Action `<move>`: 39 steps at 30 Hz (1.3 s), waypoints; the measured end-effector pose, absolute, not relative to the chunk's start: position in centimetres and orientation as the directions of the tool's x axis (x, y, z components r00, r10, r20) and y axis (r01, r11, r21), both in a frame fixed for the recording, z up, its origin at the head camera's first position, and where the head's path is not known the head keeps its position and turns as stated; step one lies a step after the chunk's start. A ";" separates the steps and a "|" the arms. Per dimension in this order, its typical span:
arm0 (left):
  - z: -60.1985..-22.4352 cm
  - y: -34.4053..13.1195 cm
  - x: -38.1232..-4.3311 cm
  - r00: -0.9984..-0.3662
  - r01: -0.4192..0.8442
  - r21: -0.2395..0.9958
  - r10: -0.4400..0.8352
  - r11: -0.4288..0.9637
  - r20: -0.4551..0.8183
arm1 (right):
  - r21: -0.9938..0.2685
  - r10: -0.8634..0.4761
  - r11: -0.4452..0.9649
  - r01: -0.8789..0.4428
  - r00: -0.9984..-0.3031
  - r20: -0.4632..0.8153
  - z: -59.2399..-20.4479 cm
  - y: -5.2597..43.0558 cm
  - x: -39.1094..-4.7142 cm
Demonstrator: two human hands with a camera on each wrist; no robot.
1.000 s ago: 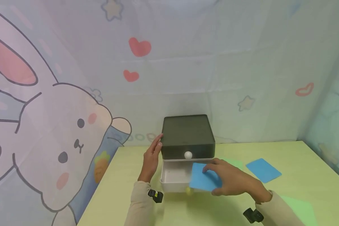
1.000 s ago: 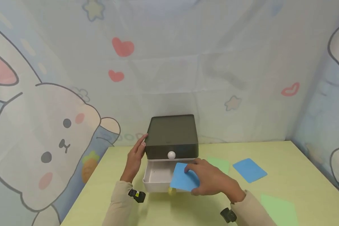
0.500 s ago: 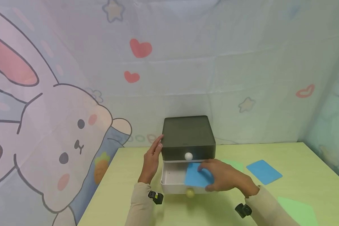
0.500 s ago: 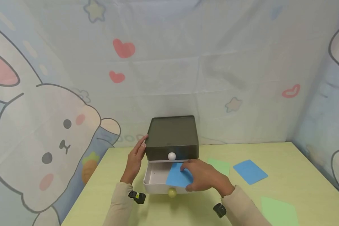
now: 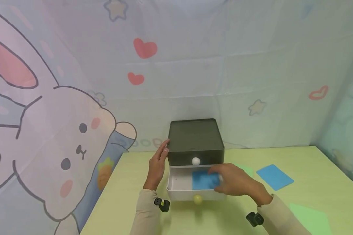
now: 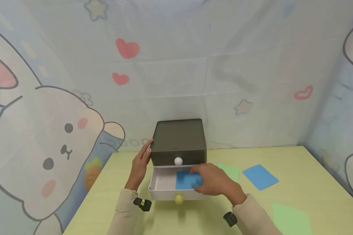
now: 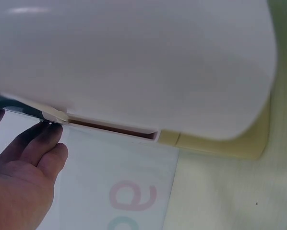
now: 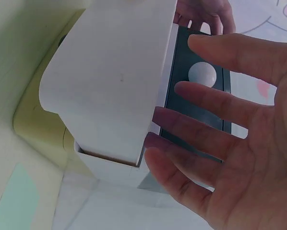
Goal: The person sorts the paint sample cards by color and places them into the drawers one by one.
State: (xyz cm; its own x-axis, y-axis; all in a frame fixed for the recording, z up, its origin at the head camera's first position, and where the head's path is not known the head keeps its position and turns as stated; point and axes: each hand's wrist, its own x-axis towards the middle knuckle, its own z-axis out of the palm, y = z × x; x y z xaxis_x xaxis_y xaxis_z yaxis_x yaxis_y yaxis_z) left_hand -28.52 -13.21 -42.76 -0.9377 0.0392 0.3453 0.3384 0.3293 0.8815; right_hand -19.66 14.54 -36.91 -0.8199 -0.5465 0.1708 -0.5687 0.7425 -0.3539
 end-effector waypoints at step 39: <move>-43.2 -13.4 -29.2 -0.936 0.348 0.885 0.052 0.311 0.349 | -0.089 -0.224 0.973 -0.212 -0.963 -0.149 -48.1 35.8 -27.2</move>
